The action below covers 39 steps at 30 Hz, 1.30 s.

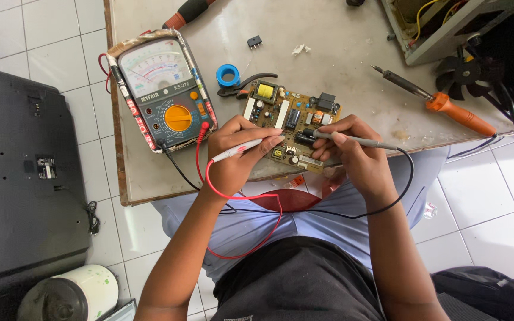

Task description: The person tests a circuit board with a multimeter, solders components using a soldering iron, and checks both sides of the board.

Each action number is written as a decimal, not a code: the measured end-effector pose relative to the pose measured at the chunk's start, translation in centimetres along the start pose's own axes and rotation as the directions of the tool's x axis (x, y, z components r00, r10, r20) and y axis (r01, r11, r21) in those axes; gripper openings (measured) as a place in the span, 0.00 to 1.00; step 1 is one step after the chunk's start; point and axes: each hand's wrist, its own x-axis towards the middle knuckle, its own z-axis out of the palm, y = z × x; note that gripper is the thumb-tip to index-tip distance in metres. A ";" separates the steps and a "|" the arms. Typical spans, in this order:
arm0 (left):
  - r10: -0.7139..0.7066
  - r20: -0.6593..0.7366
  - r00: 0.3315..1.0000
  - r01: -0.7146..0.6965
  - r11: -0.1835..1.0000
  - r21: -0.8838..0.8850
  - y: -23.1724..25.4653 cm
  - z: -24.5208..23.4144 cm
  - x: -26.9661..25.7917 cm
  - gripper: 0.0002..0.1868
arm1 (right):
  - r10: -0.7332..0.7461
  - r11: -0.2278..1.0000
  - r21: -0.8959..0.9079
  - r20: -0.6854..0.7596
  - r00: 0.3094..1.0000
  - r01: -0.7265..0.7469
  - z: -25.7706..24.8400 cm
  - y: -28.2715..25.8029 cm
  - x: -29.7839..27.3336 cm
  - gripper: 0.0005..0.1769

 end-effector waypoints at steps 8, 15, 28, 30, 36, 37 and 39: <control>-0.010 -0.020 1.000 0.010 1.000 0.002 0.4 -0.4 -0.5 0.06 | -0.037 0.978 0.200 -0.085 0.996 0.054 -0.1 0.7 -0.1 0.14; 0.060 0.047 0.997 -0.058 0.998 -0.035 0.2 -0.1 -0.6 0.06 | -0.110 0.956 -0.264 0.094 0.989 0.132 0.0 -0.5 -0.3 0.14; 0.061 0.030 0.998 -0.061 0.998 0.001 0.1 -0.5 -0.5 0.05 | -0.182 0.981 -0.061 0.048 0.982 0.185 -0.4 0.6 -0.1 0.16; 0.063 0.017 0.998 -0.063 0.998 0.013 0.0 -0.5 -0.6 0.05 | -0.190 0.978 -0.078 0.051 0.981 0.193 -0.4 0.6 -0.1 0.15; 0.114 0.001 0.993 -0.114 0.991 0.068 0.8 0.3 -0.6 0.05 | -0.213 0.967 -0.138 0.011 0.977 0.213 -0.2 0.8 -0.3 0.13; 0.132 0.013 0.991 -0.133 0.987 0.085 1.0 0.3 -0.6 0.05 | -0.220 0.965 -0.143 0.010 0.975 0.220 -0.2 0.8 -0.3 0.12; 0.128 0.016 0.992 -0.129 0.987 0.095 1.2 0.4 -0.6 0.05 | -0.218 0.967 -0.132 0.008 0.976 0.217 0.1 0.5 -0.2 0.12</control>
